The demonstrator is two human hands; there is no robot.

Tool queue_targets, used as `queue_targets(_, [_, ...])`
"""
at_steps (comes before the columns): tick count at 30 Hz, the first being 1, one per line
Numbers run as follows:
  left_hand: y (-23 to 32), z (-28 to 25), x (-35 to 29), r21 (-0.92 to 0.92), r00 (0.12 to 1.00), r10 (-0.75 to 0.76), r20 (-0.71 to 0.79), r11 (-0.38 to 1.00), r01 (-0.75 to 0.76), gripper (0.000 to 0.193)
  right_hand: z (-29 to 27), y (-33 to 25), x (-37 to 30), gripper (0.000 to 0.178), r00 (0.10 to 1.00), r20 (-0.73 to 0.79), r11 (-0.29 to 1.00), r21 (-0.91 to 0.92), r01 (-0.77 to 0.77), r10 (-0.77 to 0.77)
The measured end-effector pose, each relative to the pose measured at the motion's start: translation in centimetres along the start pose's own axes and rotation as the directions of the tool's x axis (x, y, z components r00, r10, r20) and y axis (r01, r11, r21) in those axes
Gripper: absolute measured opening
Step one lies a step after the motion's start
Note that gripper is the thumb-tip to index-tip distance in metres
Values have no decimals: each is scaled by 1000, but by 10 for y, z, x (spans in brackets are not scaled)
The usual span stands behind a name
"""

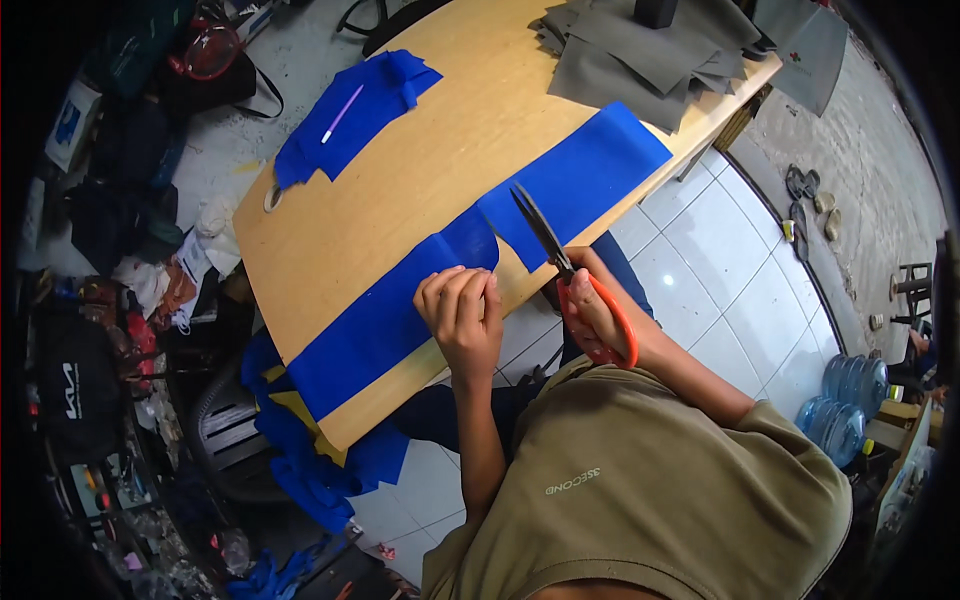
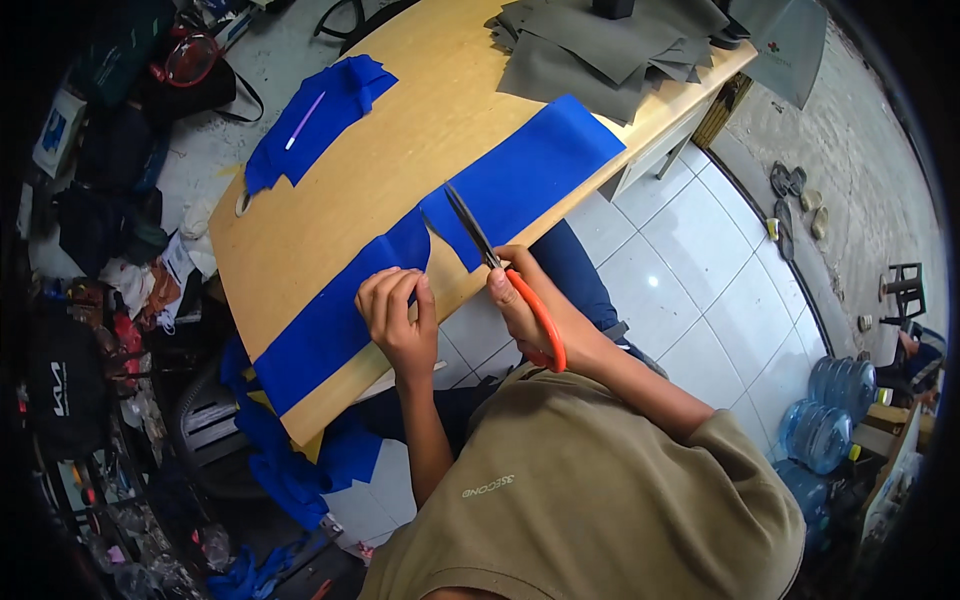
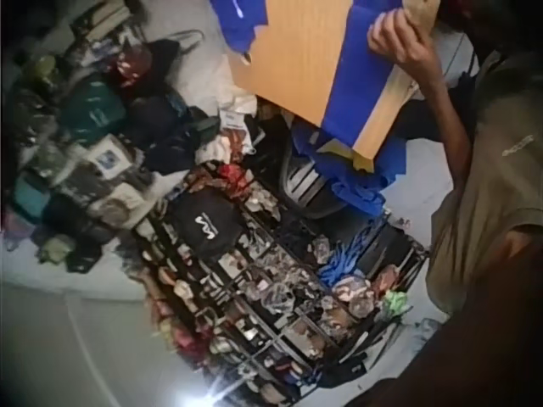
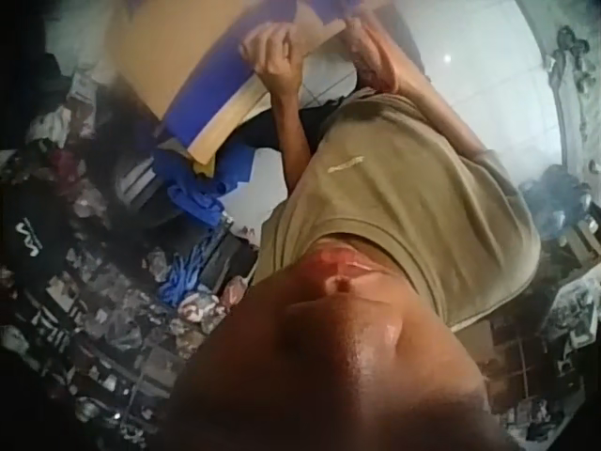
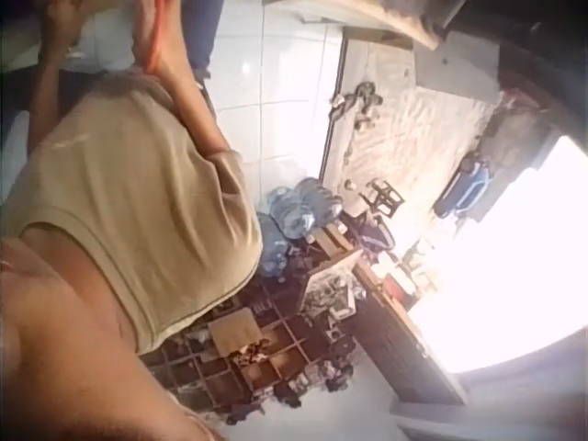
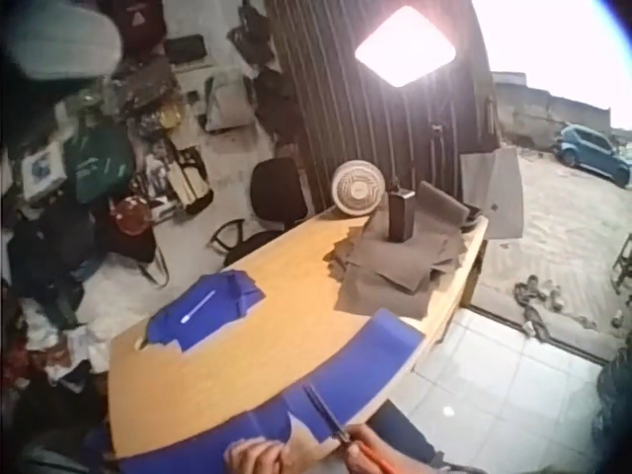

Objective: Cutting blue fabric with scissors on a wooden table.

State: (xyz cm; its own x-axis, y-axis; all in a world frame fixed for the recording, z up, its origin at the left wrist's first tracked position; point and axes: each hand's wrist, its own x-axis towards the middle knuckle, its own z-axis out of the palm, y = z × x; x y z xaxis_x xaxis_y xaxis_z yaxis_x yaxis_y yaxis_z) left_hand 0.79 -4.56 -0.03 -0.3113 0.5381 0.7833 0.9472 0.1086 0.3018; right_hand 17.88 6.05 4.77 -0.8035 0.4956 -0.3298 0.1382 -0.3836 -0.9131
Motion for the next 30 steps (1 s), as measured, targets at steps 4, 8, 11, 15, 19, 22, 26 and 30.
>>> queue_targets(4, [2,-1,1,2,1000,15,3,1000,-15,8,2,-15,0,70,997,75,942,-335,15,11])
queue_targets(8, [0,1,-2,10,1000,10,-1,1000,-10,6,3,-8,15,67,998,66,834,-548,57,-25])
queue_targets(11, [0,0,-3,-6,1000,24,9,1000,-24,7,6,-15,23,62,997,60,734,-674,81,-55])
queue_targets(15, [2,-2,0,18,998,48,29,999,-49,6,4,-10,38,55,981,77,630,-757,174,-177])
queue_targets(19, [3,-3,-1,23,998,47,38,999,-48,6,5,-8,54,50,968,108,564,-796,221,-226])
queue_targets(22, [4,-4,-1,23,998,50,37,998,-51,7,7,-9,61,44,951,124,450,-859,246,-282])
queue_targets(26, [3,-3,-1,33,998,47,45,998,-49,8,11,-13,66,38,914,121,487,-815,314,-386])
queue_targets(30, [3,-2,-1,38,998,53,47,998,-54,10,10,-18,69,34,917,139,490,-810,322,-374])
